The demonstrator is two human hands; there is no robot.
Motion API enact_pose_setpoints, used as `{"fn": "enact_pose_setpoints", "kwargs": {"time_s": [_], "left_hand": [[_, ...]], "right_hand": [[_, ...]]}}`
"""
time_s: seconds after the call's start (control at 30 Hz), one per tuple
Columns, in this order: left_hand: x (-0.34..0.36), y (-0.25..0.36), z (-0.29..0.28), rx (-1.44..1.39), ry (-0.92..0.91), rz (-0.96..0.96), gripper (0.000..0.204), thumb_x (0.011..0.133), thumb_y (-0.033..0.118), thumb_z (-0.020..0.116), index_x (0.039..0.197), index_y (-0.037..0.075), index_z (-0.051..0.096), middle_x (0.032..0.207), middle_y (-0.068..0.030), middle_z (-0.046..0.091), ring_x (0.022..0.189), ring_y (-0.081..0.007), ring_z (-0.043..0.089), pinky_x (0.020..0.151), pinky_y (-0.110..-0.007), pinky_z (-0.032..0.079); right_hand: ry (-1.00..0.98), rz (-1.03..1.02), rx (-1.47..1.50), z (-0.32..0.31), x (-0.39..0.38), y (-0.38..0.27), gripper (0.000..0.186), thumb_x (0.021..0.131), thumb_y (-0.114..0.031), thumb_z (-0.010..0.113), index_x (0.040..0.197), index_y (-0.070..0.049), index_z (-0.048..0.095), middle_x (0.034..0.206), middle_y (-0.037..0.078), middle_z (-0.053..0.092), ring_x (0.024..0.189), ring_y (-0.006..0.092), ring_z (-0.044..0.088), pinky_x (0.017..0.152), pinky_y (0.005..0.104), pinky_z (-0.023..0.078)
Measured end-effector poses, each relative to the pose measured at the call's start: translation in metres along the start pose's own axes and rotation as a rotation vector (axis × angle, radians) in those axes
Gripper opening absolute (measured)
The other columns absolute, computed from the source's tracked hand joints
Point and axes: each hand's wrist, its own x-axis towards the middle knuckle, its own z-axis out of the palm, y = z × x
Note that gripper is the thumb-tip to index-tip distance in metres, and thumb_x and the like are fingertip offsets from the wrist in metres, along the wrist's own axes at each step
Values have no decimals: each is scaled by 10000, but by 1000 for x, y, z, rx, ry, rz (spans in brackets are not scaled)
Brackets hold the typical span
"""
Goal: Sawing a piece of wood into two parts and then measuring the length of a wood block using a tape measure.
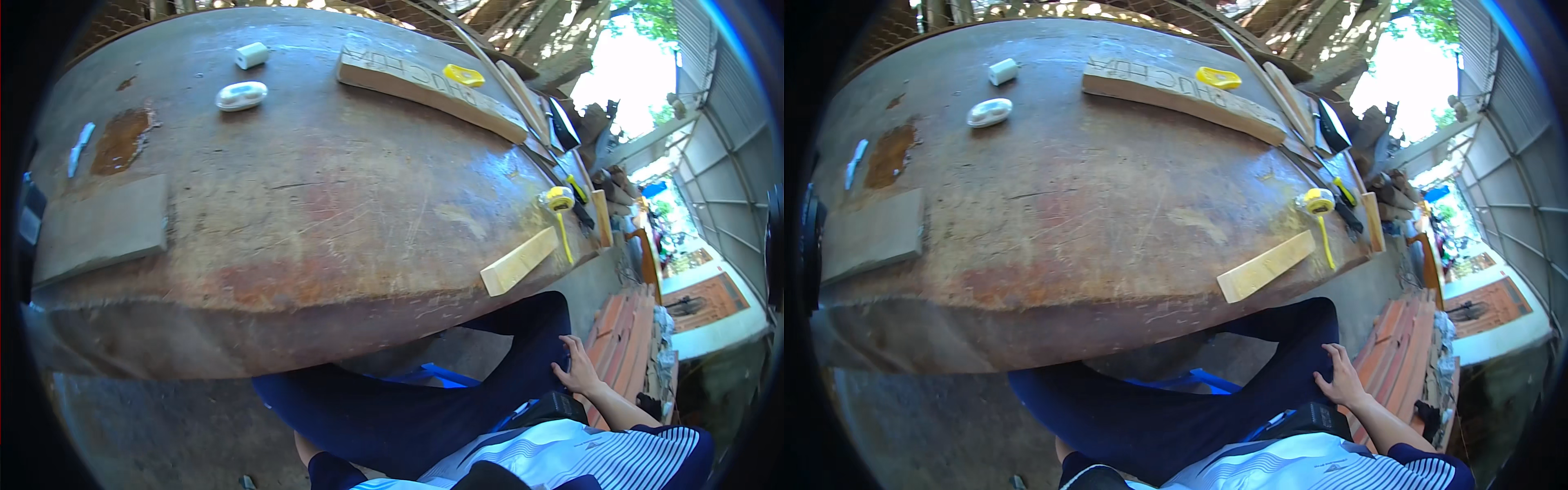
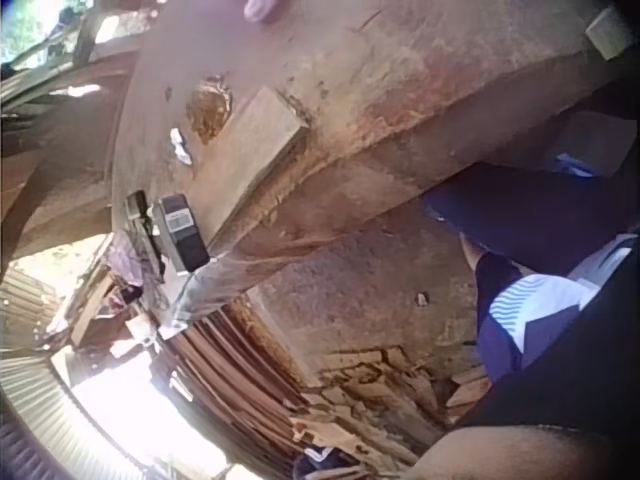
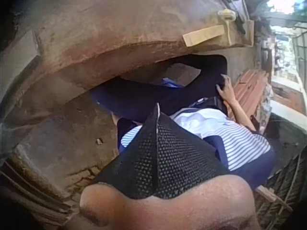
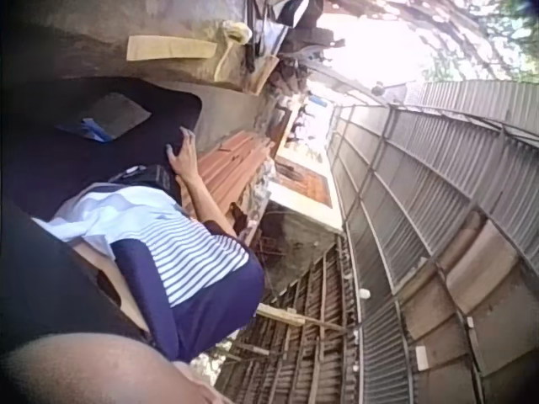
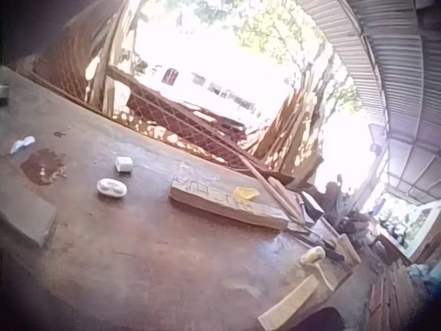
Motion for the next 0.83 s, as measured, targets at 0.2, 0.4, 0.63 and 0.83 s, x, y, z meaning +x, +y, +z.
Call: {"fn": "enact_pose_setpoints", "kwargs": {"time_s": [0.2, 0.4, 0.63, 0.83], "left_hand": [[-20, -21, 3, -159, -25, -120, 574, 999, 275, 608, 1536, 80, 544, 1277, -214, 713, 1106, -376, 709, 838, -444, 621], [12, -12, -116, -206, 110, -158, 555, 1008, 249, 595, 1535, 81, 549, 1267, -205, 717, 1091, -364, 712, 810, -429, 628], [-28, 219, -319, -255, 286, 143, 405, 1045, 140, 512, 1388, 8, 680, 1203, -164, 734, 834, -244, 722, 639, -328, 586], [-195, 448, -288, -282, -286, 324, 382, 980, 96, 635, 1343, -8, 688, 1114, -140, 747, 990, -231, 727, 808, -353, 623]], "right_hand": [[59, 62, -117, -14, -25, 23, 688, 878, -146, 766, 1478, -53, 441, 1393, 215, 488, 1180, 395, 602, 1050, 476, 509], [257, -189, 118, -27, 28, -31, 551, 864, -33, 757, 1372, -27, 544, 1270, 188, 589, 1115, 310, 641, 985, 383, 532], [182, -656, 592, -24, 45, -76, 438, 851, -47, 806, 1251, -14, 630, 1218, 178, 678, 1101, 337, 686, 974, 396, 554], [165, -1072, 1070, -66, 48, -114, 853, 830, -213, 912, 1545, -110, 459, 1534, 190, 510, 1391, 392, 543, 1118, 470, 490]]}}
